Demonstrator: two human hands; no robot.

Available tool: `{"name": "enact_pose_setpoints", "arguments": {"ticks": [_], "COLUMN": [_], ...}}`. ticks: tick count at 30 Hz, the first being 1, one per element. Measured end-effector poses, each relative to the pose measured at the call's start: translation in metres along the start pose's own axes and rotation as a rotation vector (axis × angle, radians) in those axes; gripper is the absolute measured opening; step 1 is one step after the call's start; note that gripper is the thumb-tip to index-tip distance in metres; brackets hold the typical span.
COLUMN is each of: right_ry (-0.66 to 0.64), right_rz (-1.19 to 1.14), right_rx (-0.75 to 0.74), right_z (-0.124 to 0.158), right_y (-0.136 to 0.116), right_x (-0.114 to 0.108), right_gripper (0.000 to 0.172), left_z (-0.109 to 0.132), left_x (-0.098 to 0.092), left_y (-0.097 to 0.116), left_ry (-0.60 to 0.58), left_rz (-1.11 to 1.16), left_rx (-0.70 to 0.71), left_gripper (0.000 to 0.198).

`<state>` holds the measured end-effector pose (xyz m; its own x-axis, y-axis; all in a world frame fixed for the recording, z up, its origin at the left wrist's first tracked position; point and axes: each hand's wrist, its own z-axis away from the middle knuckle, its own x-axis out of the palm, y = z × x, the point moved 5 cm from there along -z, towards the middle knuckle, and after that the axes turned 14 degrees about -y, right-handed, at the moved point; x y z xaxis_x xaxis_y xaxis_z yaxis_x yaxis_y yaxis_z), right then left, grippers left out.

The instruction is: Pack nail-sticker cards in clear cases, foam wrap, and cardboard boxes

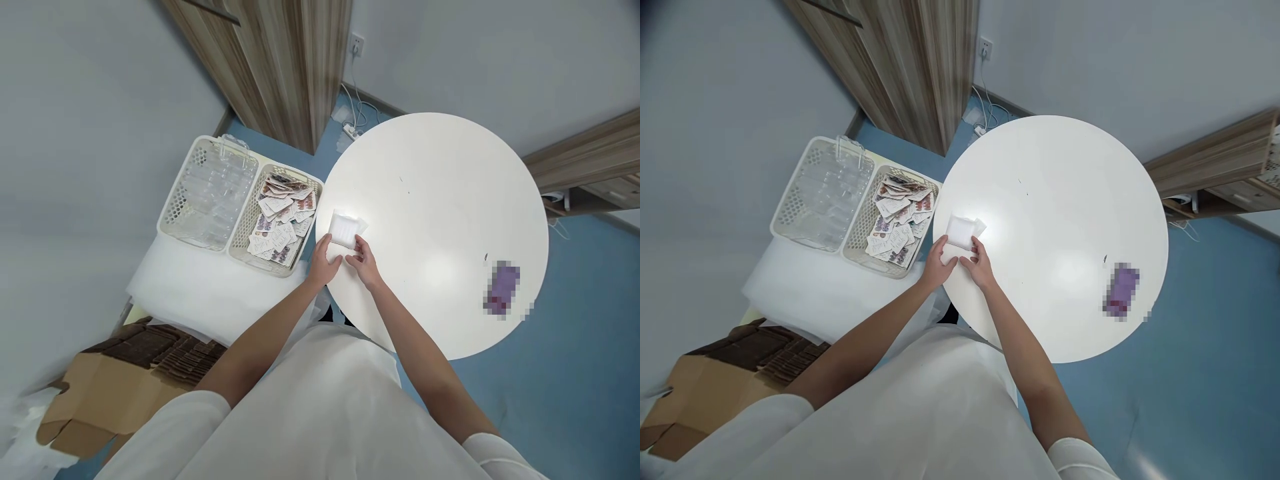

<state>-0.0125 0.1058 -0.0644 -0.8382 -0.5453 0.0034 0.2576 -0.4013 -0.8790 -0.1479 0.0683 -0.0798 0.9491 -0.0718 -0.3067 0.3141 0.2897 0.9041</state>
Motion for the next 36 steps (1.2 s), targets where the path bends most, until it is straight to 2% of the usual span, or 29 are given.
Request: {"name": "enact_pose_setpoints", "arguments": {"ticks": [5,9,16,21,24,27,30,36], "right_ry": [-0.026,-0.004,-0.023,-0.094,-0.15,-0.204,-0.279,-0.463], "right_rz": [-0.101,-0.193,-0.281,-0.364,-0.312,-0.185,-0.098,0.037], "right_rx": [-0.036,-0.022,-0.005,0.002,0.037,0.082,0.09,0.035], "right_z": [0.004,0.02,0.07,0.096,0.104,0.108,0.109,0.11], "right_y": [0.006,0.015,0.02,0.029,0.036,0.042,0.041,0.024], "right_x": [-0.005,-0.016,-0.03,-0.03,-0.022,-0.006,0.014,0.065], "right_gripper": [0.067,0.064,0.058,0.053,0.046,0.039,0.036,0.035], "left_z": [0.002,0.012,0.061,0.098,0.121,0.146,0.171,0.223], "left_x": [-0.004,-0.001,0.021,0.043,0.05,0.046,0.035,0.006], "left_y": [0.0,0.001,-0.002,0.005,0.016,0.026,0.029,0.03], "left_ry": [0.007,0.036,0.07,0.094,0.091,0.084,0.098,0.21], "left_rz": [0.145,0.25,0.349,0.289,0.209,0.172,0.182,0.211], "left_rx": [-0.025,-0.029,-0.122,-0.168,-0.167,-0.168,-0.197,-0.202], "left_gripper": [0.08,0.083,0.073,0.062,0.057,0.053,0.049,0.052]}}
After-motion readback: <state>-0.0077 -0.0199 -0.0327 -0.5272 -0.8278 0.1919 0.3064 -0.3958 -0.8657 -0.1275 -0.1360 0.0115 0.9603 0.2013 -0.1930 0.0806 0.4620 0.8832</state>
